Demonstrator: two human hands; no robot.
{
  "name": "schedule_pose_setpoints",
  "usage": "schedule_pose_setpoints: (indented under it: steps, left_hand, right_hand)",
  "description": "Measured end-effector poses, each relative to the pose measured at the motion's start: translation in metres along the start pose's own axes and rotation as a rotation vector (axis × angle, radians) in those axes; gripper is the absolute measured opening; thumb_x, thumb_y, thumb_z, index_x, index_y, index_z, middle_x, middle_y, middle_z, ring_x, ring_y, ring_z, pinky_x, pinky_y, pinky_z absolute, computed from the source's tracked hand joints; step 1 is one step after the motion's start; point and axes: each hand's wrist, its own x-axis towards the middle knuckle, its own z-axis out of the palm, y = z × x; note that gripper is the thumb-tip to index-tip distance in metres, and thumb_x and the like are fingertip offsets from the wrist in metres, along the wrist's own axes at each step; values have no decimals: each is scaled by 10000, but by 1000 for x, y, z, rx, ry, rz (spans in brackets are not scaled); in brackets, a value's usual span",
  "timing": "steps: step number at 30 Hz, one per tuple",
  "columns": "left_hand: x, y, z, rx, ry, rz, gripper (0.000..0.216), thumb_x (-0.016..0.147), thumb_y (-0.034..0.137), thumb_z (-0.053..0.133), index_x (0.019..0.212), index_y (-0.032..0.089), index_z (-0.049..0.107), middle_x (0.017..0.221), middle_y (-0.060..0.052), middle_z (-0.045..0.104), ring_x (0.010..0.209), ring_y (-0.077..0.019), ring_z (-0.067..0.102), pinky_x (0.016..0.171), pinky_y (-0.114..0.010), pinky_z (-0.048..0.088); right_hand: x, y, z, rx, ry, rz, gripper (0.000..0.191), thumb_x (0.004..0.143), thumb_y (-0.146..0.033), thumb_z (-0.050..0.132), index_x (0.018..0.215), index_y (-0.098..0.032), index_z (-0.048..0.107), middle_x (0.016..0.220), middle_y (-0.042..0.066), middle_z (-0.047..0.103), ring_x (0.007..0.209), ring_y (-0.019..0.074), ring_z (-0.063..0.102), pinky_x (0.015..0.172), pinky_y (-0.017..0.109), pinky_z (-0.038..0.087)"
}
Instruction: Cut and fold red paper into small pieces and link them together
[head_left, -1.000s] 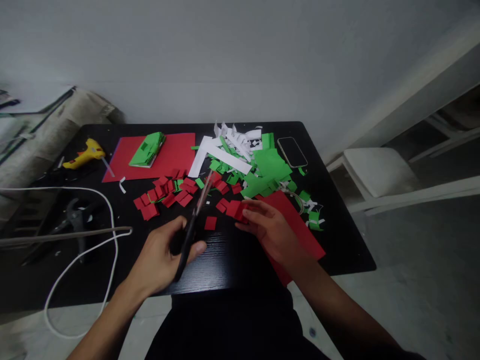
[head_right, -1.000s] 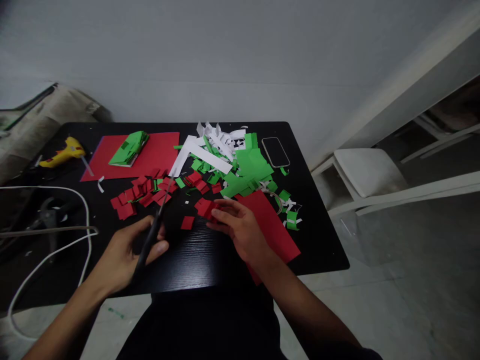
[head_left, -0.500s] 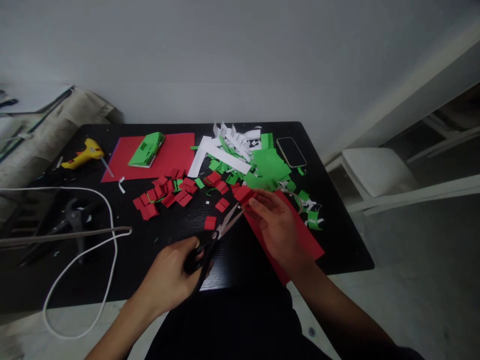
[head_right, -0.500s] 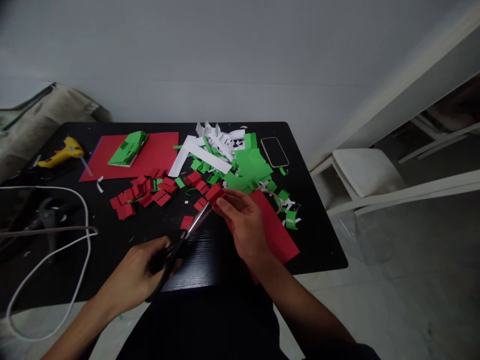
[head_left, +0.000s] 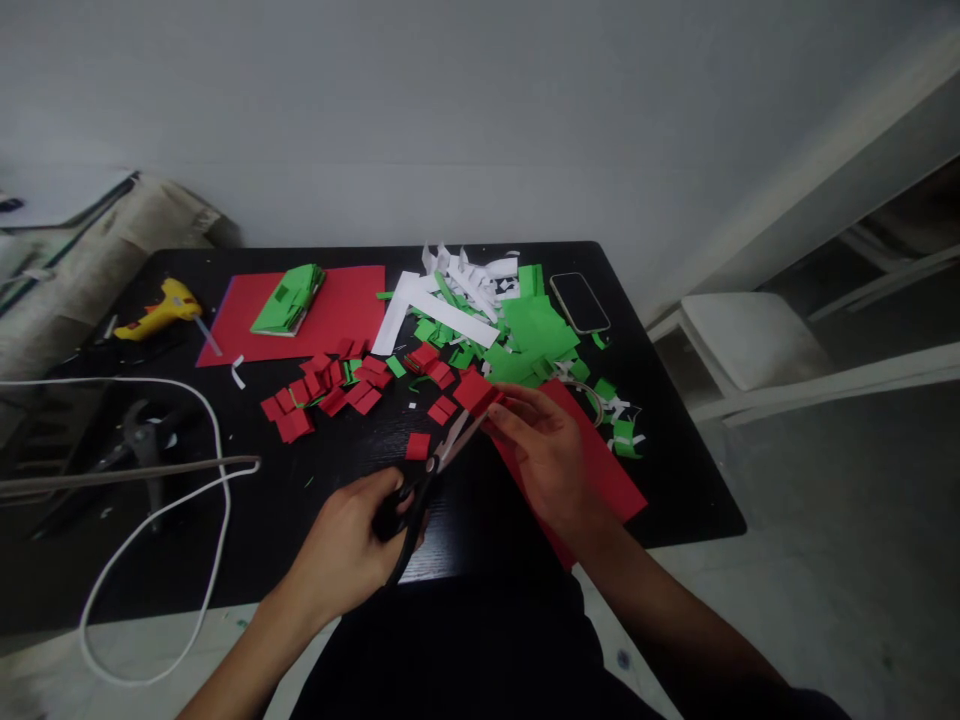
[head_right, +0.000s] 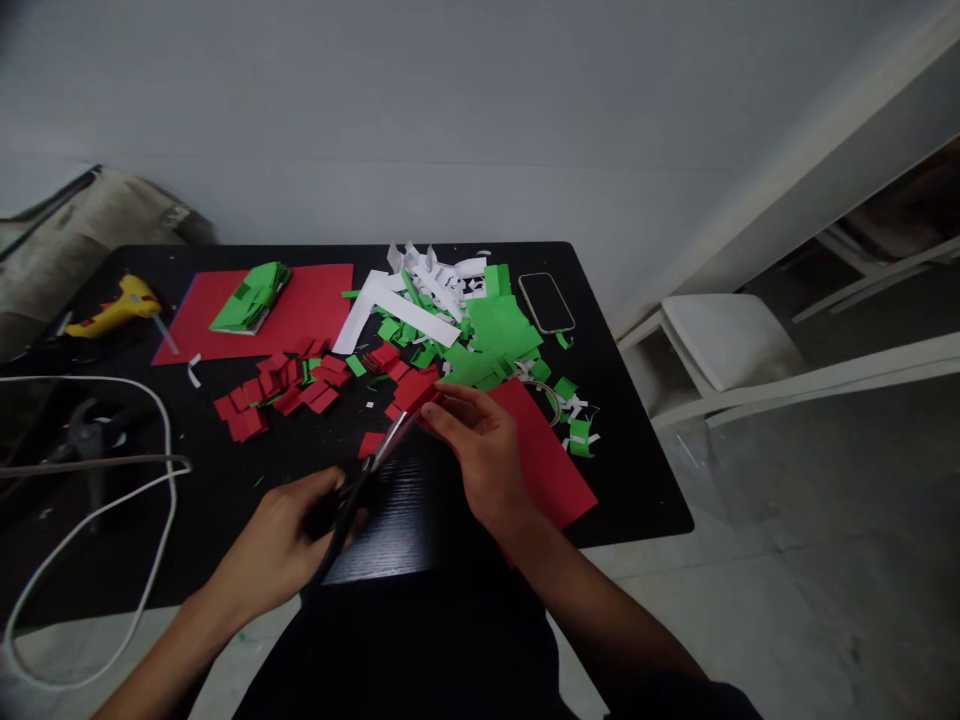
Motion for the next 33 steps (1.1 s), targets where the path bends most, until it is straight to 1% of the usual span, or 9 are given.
schedule_pose_setpoints:
  steps: [6,12,15,22,25,28,33]
  left_hand:
    - [1,-1,0,20,-1,-8,204,896,334,578,736,226,513,678,11,629,585,-167,583,573,-273,395]
    - [-2,-6,1,-13,-40,-39,192,893,327,589,749,225,514,696,16,624,594,-160,578,580,-269,395]
    - [-3,-6,2,-14,-25,-34,209,903,346,587,749,225,512,689,20,611,588,-156,566,574,-268,386]
    - [-1,-3,4,-37,8,-25,217,905,346,595,748,226,505,672,30,601,576,-151,555,573,-260,388]
    - [1,-1,5,-57,21,-28,230,906,346,589,733,225,498,658,31,594,571,-150,556,571,-259,390]
    - [3,2,5,-78,15,-33,224,915,366,582,751,221,535,665,25,602,582,-155,567,574,-262,399]
    - [3,4,5,-95,7,-45,231,918,379,579,753,218,552,671,22,611,587,-156,569,571,-265,399]
  right_hand:
    - [-1,-3,0,4,4,19,284,703,-241,907,967,-266,805,926,-8,788,893,164,742,918,349,616]
    - [-1,-4,1,16,-12,44,288,705,-247,902,975,-267,807,948,-6,786,908,171,741,933,367,620]
    - [-1,-2,2,11,-29,53,294,704,-247,907,980,-267,810,951,-3,788,909,169,744,915,348,623]
    - [-4,2,5,-10,-69,88,299,687,-239,910,969,-269,816,953,-2,804,910,177,753,913,349,614]
    - [-5,3,5,-53,-77,70,294,705,-232,901,984,-267,817,972,5,807,919,177,752,898,332,609]
    - [-6,3,6,-97,-78,43,280,715,-235,896,981,-274,819,970,3,805,915,176,749,883,326,607]
    - [-6,2,7,-142,-78,32,278,714,-248,893,979,-286,818,968,3,804,907,186,751,881,351,608]
